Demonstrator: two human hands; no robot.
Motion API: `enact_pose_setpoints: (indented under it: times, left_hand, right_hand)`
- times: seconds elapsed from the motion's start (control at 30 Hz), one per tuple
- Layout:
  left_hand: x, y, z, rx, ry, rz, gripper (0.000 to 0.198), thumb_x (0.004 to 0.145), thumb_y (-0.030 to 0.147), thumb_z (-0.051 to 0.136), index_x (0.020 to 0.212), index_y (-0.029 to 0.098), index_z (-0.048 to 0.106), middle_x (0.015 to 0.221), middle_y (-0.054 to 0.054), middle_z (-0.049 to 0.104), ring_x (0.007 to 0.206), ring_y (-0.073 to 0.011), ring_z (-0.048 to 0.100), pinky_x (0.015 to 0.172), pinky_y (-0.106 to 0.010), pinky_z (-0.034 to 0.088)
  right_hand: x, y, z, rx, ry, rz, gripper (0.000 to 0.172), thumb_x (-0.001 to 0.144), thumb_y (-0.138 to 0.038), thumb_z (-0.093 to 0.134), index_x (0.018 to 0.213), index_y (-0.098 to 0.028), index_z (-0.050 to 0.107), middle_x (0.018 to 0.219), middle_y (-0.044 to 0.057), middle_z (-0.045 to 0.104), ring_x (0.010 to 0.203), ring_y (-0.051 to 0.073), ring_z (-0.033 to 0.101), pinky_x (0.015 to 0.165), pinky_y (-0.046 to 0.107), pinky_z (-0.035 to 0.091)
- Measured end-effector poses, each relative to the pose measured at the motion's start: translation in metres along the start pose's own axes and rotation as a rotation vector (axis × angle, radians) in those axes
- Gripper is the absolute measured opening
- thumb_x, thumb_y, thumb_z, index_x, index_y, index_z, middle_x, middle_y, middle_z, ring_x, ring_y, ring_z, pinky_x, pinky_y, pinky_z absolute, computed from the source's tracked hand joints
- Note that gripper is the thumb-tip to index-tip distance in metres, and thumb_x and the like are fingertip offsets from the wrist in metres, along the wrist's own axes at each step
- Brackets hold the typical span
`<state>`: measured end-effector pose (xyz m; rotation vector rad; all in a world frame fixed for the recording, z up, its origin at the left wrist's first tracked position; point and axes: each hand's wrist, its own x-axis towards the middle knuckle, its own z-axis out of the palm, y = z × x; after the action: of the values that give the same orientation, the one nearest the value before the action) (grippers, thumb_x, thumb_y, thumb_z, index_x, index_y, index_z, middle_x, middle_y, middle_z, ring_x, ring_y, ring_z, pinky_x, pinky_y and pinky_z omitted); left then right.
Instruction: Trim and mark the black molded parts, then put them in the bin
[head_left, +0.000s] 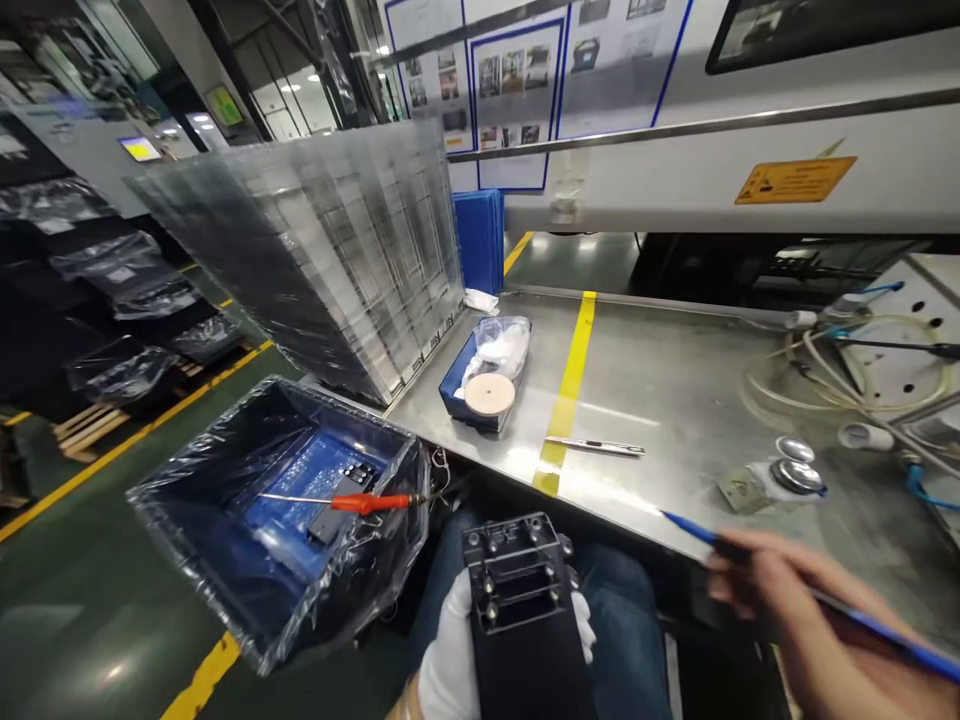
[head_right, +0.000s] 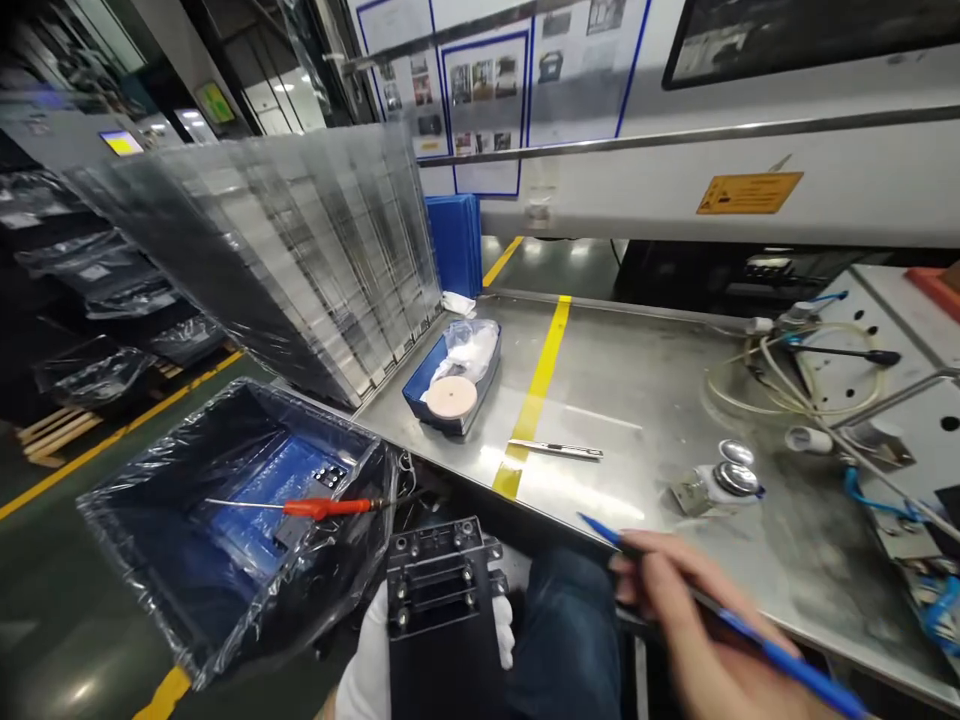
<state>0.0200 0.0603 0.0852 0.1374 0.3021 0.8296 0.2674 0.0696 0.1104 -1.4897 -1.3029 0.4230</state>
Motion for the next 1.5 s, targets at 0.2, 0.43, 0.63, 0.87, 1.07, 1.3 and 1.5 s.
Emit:
enact_pose_setpoints:
  times: [0.2,0.43,0.63,0.87,1.07,1.3,1.5]
  left_hand:
    - [-0.013,-0.002,-0.006,0.016,0.001,-0.027,0.064,0.079,0.059,0.067,0.111,0.005,0.075,0.104,-0.014,0.076,0.097,-0.0259,0.067,0.097,-0.036,0.044]
    - [-0.04,0.005,-0.027,0.13,0.311,0.168,0.046,0.079,0.051,0.072,0.108,0.016,0.078,0.104,-0.009,0.077,0.119,-0.0332,0.06,0.115,-0.042,0.031]
    - [-0.046,0.008,-0.033,0.13,0.316,0.211,0.049,0.079,0.054,0.073,0.112,0.017,0.077,0.11,-0.008,0.076,0.124,-0.0329,0.058,0.118,-0.042,0.03]
    - [-0.041,0.011,-0.022,-0.013,0.096,0.059,0.061,0.079,0.059,0.071,0.12,0.015,0.073,0.114,-0.012,0.075,0.125,-0.0337,0.058,0.118,-0.043,0.029]
    - [-0.041,0.013,-0.012,-0.045,0.101,0.063,0.051,0.078,0.055,0.073,0.111,0.017,0.077,0.107,-0.01,0.077,0.125,-0.033,0.059,0.117,-0.042,0.03]
    - [-0.033,0.006,-0.028,-0.1,0.121,0.082,0.034,0.08,0.043,0.073,0.1,0.017,0.08,0.107,-0.01,0.076,0.125,-0.0311,0.058,0.118,-0.04,0.028]
    - [-0.033,0.008,-0.025,-0.126,0.115,0.088,0.031,0.079,0.043,0.075,0.094,0.017,0.081,0.1,-0.009,0.077,0.122,-0.0302,0.06,0.118,-0.039,0.029]
  right_hand:
    - [-0.015,-0.068,0.048,0.077,-0.251,-0.426,0.013,0.093,-0.02,0.062,0.101,-0.024,0.071,0.083,0.001,0.076,0.072,0.015,0.074,0.062,0.019,0.059]
    - [-0.022,-0.076,0.075,0.139,-0.31,-0.528,0.02,0.092,-0.011,0.06,0.108,-0.02,0.069,0.081,0.003,0.073,0.067,0.015,0.07,0.061,0.025,0.057]
    - [-0.024,-0.082,0.079,0.145,-0.359,-0.511,0.016,0.093,-0.012,0.059,0.103,-0.021,0.07,0.076,0.002,0.072,0.065,0.015,0.069,0.058,0.023,0.057]
    - [-0.027,-0.09,0.074,0.139,-0.379,-0.523,0.022,0.093,-0.012,0.059,0.11,-0.024,0.068,0.077,0.001,0.072,0.066,0.015,0.07,0.059,0.023,0.057]
    - [-0.027,-0.091,0.078,0.173,-0.398,-0.525,0.02,0.092,-0.011,0.06,0.106,-0.023,0.068,0.076,0.002,0.073,0.065,0.016,0.07,0.058,0.024,0.057]
    - [-0.029,-0.096,0.087,0.206,-0.419,-0.566,0.02,0.091,-0.01,0.061,0.106,-0.021,0.069,0.08,0.005,0.075,0.067,0.017,0.072,0.059,0.025,0.059]
    - [-0.03,-0.096,0.09,0.207,-0.469,-0.578,0.02,0.092,-0.009,0.059,0.106,-0.021,0.067,0.08,0.003,0.074,0.067,0.016,0.071,0.061,0.024,0.058]
